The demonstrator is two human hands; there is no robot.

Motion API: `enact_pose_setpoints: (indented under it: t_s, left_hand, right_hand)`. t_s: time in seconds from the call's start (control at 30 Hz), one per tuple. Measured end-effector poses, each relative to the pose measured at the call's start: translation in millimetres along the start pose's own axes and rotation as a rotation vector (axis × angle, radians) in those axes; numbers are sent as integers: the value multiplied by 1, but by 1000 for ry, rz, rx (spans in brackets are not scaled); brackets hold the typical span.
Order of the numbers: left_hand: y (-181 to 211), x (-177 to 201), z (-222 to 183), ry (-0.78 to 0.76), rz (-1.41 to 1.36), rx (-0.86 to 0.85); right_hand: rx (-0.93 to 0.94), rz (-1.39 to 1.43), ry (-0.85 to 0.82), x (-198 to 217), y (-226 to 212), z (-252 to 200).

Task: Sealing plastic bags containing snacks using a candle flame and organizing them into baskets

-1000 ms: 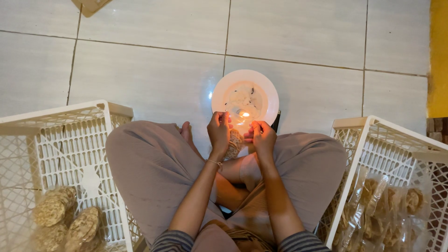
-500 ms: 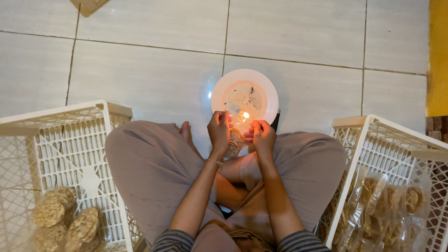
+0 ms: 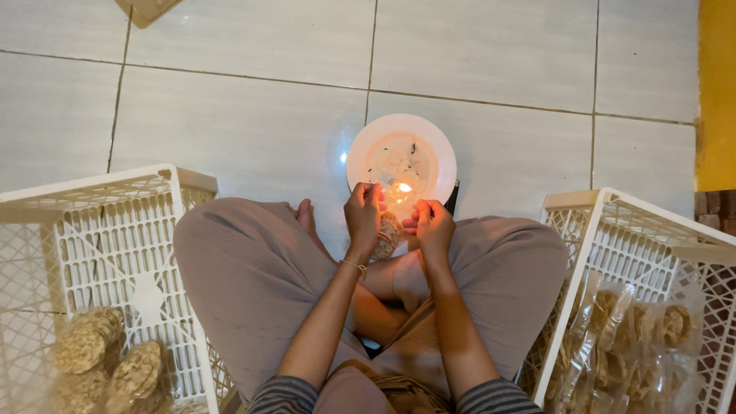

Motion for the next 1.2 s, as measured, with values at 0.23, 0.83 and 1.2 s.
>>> enact_pose_setpoints:
  t_s: [0.23,0.83,1.2]
  left_hand:
    - [-2,-1,1,-30,26,-18]
    - [6,-2,-2,-80,-6,-36]
    - [4,2,1,-50,9,-45]
  right_hand:
    - [-1,2,-5,2,-3,-4]
    - [7,-8,50,4,-14,-14]
    - [14,11,15,-2,-11,-9]
Point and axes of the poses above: each hand's wrist, its own z-axis towards the middle knuckle, its own x-axis out of the back of the hand, y = z × x, the point moved 6 cm from there along z, towards the middle knuckle, and after that the axes turned 6 degrees about -x, right-handed, at the moved point
